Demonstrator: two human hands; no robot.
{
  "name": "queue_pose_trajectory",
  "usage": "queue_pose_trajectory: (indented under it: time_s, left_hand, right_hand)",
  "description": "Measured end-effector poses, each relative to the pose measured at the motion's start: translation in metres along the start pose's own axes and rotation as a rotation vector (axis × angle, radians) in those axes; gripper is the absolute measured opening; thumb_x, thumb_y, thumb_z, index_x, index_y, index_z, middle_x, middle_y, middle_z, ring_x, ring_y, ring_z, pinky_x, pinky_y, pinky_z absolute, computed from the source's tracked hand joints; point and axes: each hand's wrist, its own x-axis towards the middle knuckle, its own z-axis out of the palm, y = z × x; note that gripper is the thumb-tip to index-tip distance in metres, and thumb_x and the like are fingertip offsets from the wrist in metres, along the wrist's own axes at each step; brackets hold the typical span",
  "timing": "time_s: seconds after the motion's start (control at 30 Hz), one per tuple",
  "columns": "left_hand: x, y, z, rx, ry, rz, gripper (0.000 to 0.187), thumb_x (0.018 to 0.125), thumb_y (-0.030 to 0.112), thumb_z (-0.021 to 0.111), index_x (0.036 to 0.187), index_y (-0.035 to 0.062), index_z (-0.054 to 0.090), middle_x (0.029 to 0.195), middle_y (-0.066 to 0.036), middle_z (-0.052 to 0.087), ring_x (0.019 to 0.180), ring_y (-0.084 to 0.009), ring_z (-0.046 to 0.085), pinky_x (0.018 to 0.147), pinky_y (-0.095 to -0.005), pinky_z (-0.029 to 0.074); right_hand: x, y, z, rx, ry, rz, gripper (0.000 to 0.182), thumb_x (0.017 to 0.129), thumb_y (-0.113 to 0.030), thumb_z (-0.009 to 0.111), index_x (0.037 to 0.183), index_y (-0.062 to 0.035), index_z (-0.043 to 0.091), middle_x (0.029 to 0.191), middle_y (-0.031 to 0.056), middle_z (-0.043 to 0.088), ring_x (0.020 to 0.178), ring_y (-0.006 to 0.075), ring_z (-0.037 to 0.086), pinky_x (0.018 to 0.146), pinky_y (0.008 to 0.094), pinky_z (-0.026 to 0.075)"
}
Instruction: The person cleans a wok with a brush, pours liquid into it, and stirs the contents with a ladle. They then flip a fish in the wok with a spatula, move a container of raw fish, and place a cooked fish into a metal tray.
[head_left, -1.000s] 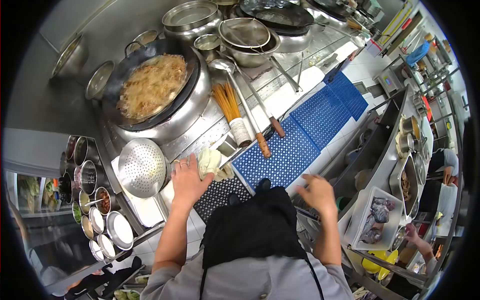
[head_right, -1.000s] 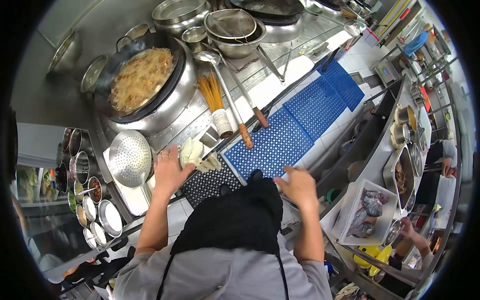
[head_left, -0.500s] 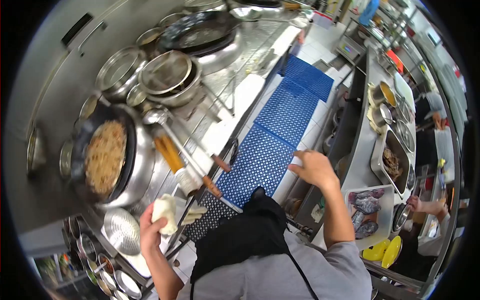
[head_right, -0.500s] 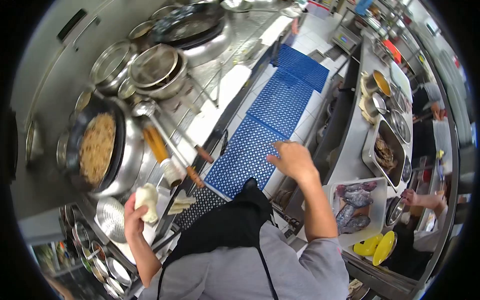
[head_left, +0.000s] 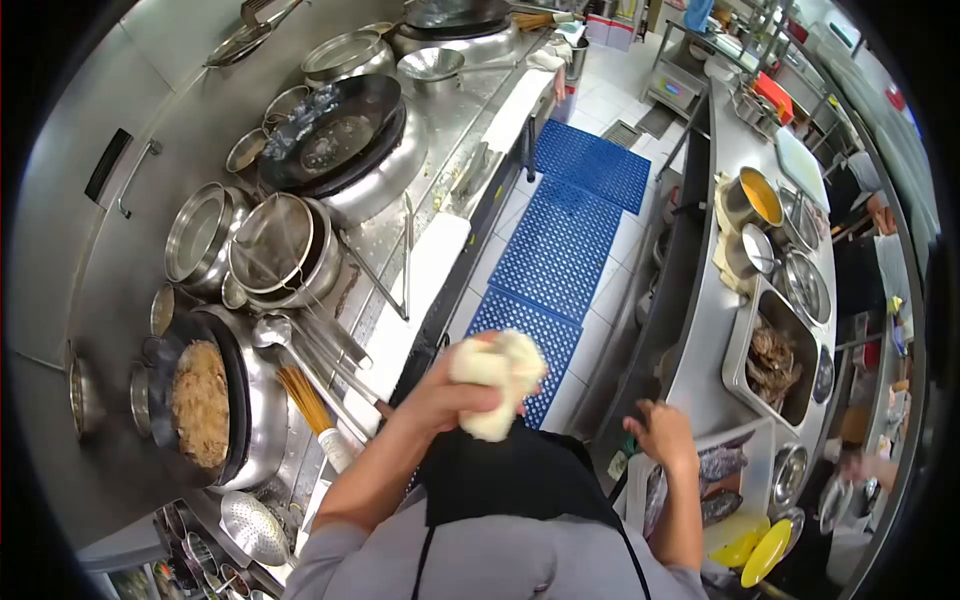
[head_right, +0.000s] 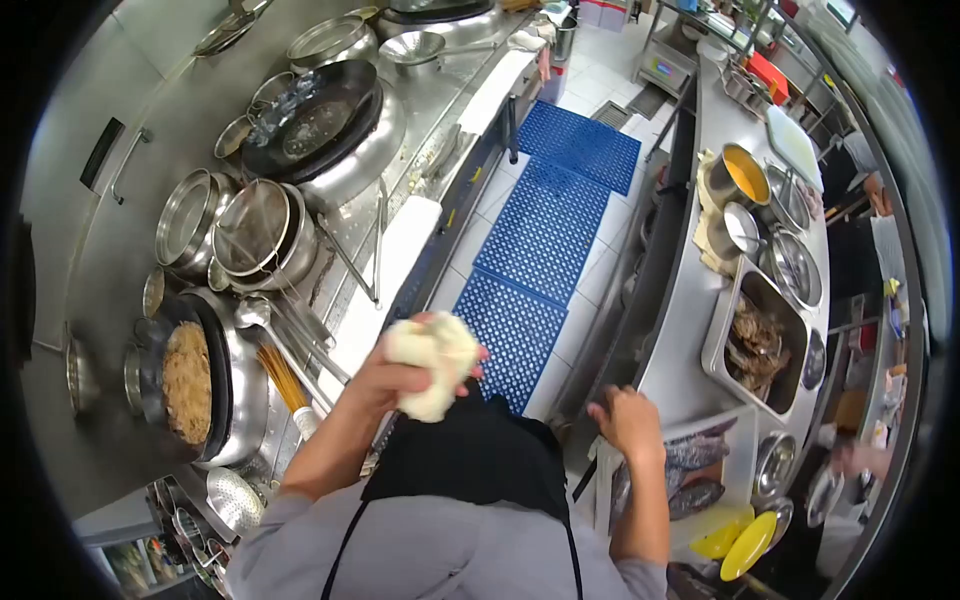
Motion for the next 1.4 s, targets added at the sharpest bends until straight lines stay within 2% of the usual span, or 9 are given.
queue_pose_trajectory:
  time_s: [0.1,0.13,0.17,0.23,0.53,0.6,0.73,1.07,1.4]
  left_hand:
    - [0.058,0.01,0.011,0.424,-0.136,0.013,0.051,0.071,0.012,0.077,0.116,0.0032,0.056,0.101,-0.009,0.067,0.091,-0.0168,0.066,0.072,-0.0309,0.052]
    - [0.095,0.028,0.029,0.811,-0.264,0.082,0.042,0.071,0.016,0.076,0.107,0.0031,0.059,0.091,-0.008,0.068,0.081,-0.0166,0.067,0.068,-0.031,0.05]
    - [0.11,0.033,0.035,0.913,-0.294,0.149,0.044,0.07,0.02,0.077,0.107,0.0028,0.058,0.082,-0.01,0.067,0.075,-0.0195,0.068,0.067,-0.0316,0.051]
    - [0.136,0.049,0.035,1.096,-0.429,0.079,0.049,0.072,0.015,0.077,0.115,0.0017,0.057,0.092,-0.007,0.067,0.083,-0.0156,0.065,0.074,-0.0309,0.051]
    - [0.225,0.11,-0.015,0.9,-0.2,0.277,0.077,0.069,0.023,0.084,0.134,0.0032,0.048,0.113,-0.008,0.063,0.102,-0.0163,0.061,0.09,-0.0306,0.048]
    - [0.241,0.112,-0.039,0.89,-0.112,0.395,0.066,0.07,0.02,0.084,0.127,0.0017,0.053,0.106,-0.007,0.063,0.095,-0.014,0.061,0.086,-0.0296,0.048]
    - [0.24,0.122,-0.084,0.836,0.15,0.277,0.041,0.072,0.018,0.081,0.103,0.0008,0.062,0.089,-0.003,0.061,0.082,-0.0098,0.057,0.075,-0.0283,0.047]
    - [0.159,0.069,-0.128,0.334,1.094,0.481,0.035,0.07,0.007,0.079,0.101,0.0024,0.061,0.086,-0.001,0.063,0.078,-0.0084,0.059,0.069,-0.0249,0.048]
    - [0.169,-0.024,-0.055,-0.186,1.624,0.843,0.036,0.071,0.005,0.076,0.104,0.0015,0.062,0.087,-0.003,0.065,0.078,-0.012,0.062,0.07,-0.0269,0.05]
  right_hand:
    - [-0.005,0.032,0.015,-0.004,-0.062,0.059,0.038,0.082,-0.039,0.071,0.096,-0.0038,0.071,0.089,0.0223,0.068,0.087,0.0406,0.065,0.078,0.048,0.05]
    - [0.005,0.039,0.013,-0.045,-0.155,0.105,0.038,0.082,-0.039,0.071,0.092,-0.0034,0.072,0.086,0.0227,0.068,0.086,0.0404,0.065,0.077,0.0479,0.05]
    - [0.005,0.042,0.012,-0.024,-0.183,0.122,0.037,0.082,-0.039,0.071,0.091,-0.0032,0.072,0.086,0.0226,0.068,0.085,0.0401,0.065,0.076,0.0479,0.05]
    - [0.014,0.045,0.003,0.014,-0.237,0.157,0.037,0.081,-0.04,0.071,0.087,-0.0029,0.072,0.084,0.0225,0.068,0.083,0.0395,0.066,0.074,0.0477,0.05]
    - [0.167,0.0,-0.07,0.015,-0.085,-0.004,0.04,0.081,-0.037,0.073,0.097,-0.0011,0.071,0.084,0.0206,0.069,0.081,0.0362,0.067,0.074,0.0438,0.052]
    - [0.216,-0.014,-0.08,0.01,-0.051,-0.097,0.04,0.082,-0.036,0.073,0.1,-0.0006,0.07,0.084,0.0205,0.069,0.081,0.0357,0.067,0.074,0.0433,0.052]
    - [0.301,-0.044,-0.099,-0.001,-0.16,-0.293,0.039,0.085,-0.036,0.068,0.101,-0.0005,0.069,0.09,0.0223,0.067,0.088,0.0391,0.065,0.078,0.0476,0.05]
    - [0.49,-0.192,-0.113,-0.282,-0.46,-1.195,0.039,0.085,-0.036,0.068,0.102,-0.0008,0.068,0.091,0.0226,0.067,0.088,0.0399,0.065,0.079,0.0474,0.05]
    - [0.41,-0.378,-0.113,-0.128,-0.952,-1.956,0.038,0.086,-0.03,0.066,0.108,0.0014,0.067,0.098,0.0191,0.068,0.082,0.0303,0.067,0.074,0.0386,0.052]
